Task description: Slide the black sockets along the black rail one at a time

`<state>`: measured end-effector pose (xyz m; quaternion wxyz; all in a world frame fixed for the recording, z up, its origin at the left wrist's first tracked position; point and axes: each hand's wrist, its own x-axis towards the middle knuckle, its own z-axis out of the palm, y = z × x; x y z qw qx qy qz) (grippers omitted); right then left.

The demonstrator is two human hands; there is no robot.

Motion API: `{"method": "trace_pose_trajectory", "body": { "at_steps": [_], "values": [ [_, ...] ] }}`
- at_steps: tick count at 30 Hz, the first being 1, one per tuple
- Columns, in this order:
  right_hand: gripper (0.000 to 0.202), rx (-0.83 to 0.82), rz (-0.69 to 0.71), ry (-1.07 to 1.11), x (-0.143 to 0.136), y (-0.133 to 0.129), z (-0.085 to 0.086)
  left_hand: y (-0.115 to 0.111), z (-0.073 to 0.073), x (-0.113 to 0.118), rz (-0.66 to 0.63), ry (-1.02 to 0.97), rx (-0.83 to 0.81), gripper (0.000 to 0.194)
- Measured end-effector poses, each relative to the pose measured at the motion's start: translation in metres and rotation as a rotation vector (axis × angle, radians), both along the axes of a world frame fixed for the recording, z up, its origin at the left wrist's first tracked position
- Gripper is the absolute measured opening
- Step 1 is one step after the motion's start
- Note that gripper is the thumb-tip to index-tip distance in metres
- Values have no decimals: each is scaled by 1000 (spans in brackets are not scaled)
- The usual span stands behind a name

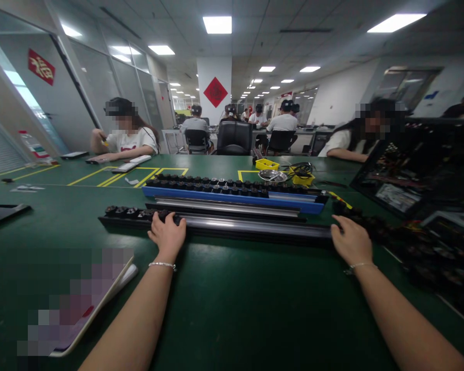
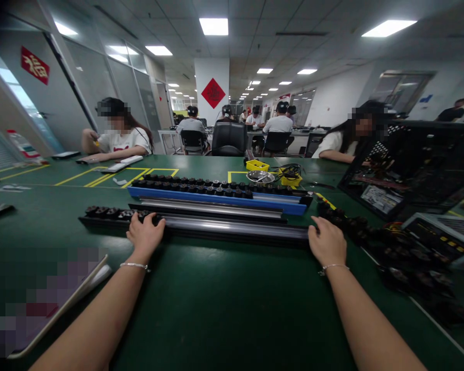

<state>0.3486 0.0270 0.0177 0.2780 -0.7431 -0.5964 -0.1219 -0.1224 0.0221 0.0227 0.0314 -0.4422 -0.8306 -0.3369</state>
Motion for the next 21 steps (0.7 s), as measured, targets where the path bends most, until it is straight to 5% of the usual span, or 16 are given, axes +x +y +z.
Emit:
{"method": "trace_pose_trajectory", "body": {
  "at_steps": [6,11,21],
  "values": [
    [47,-185,-93,2,-8,3,-11,1,-4,-7,30,-25,25,42],
    [48,-160,-206,86,-16,0,-11,2,-5,-11,27,-44,-7,41],
    [48,-151,-212,118,-21,-3,-8,3,-1,-8,77,-60,-28,36]
  ]
}}
